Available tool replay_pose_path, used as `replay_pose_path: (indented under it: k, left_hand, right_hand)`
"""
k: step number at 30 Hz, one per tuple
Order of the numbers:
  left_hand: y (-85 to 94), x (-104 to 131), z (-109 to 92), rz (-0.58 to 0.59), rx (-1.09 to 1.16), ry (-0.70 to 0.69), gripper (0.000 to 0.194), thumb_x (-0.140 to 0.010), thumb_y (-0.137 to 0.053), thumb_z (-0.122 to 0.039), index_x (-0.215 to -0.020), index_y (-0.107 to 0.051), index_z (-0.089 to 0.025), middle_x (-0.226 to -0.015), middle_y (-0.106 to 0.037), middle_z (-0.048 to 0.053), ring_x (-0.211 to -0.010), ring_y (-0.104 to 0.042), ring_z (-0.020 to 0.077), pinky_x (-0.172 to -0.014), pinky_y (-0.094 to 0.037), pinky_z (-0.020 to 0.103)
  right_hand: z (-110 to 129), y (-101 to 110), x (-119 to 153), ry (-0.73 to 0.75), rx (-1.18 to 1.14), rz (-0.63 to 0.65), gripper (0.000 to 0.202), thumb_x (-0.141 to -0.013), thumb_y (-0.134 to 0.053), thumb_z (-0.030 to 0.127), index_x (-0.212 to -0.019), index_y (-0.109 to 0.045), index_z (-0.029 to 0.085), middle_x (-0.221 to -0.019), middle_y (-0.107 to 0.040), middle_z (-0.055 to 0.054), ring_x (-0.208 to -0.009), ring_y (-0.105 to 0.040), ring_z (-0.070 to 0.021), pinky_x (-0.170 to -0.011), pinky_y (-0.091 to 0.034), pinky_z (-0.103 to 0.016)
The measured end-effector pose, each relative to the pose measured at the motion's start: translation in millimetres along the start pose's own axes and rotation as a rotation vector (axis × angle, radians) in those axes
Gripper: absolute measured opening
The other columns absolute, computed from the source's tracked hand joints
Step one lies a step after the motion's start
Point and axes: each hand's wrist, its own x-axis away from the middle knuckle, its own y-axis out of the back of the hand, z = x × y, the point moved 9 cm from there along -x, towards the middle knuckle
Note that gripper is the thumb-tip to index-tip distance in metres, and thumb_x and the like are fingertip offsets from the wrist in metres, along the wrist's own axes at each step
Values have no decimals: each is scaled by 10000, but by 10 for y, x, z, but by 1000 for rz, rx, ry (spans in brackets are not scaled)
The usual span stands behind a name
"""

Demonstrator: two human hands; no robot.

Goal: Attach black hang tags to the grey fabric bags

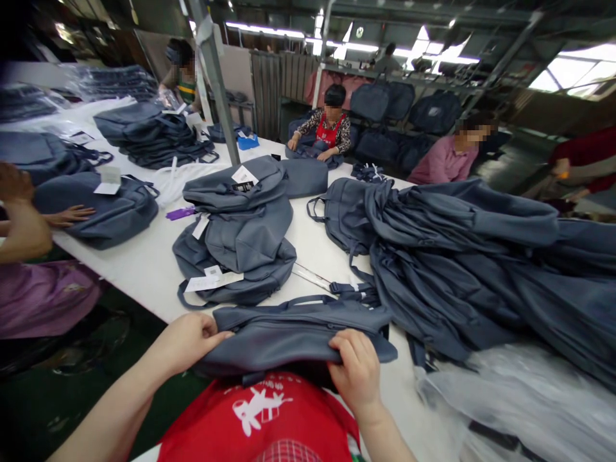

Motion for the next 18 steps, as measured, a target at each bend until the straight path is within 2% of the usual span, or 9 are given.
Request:
replay_pose_path:
  k: [4,8,14,18]
  left_hand:
    - [-19,107,-84,-66,-30,-65,332,-860,-503,-424,-642,-645,-217,-764,-691,49,-744,-622,208,-657,-385,303]
    - [-122,94,-17,-25,17,-42,371,-833,-517,-511,-635,-660,-232,-752,-695,65,-733,-626,238,-655,-401,320]
    - [-307,54,3,9,363,-95,283,-804,-529,-448,-677,-650,-226,-690,-654,22,-655,-574,197,-602,-396,290]
    - [-286,71,-7,-7,243,-149,264,-831,-468,-390,-643,-533,-216,-639,-579,8,-613,-523,176,-577,-348,285]
  right_hand:
    - [9,-21,-14,2,-10,15,189,-731,-526,35,-837,-554,190,-847,-604,-51,-818,-553,-201,-742,-448,-358]
    - [5,-30,-15,-6,-24,31,186,-735,-527,41,-838,-552,194,-848,-606,-52,-820,-553,-206,-747,-450,-369]
    - [-50,-9,8,-55,-47,25,227,-694,-515,15,-826,-539,198,-839,-596,-47,-807,-548,-208,-729,-448,-371]
    - [-37,-13,36,-36,-53,37,219,-711,-517,12,-828,-539,196,-827,-599,-45,-806,-552,-204,-725,-452,-364]
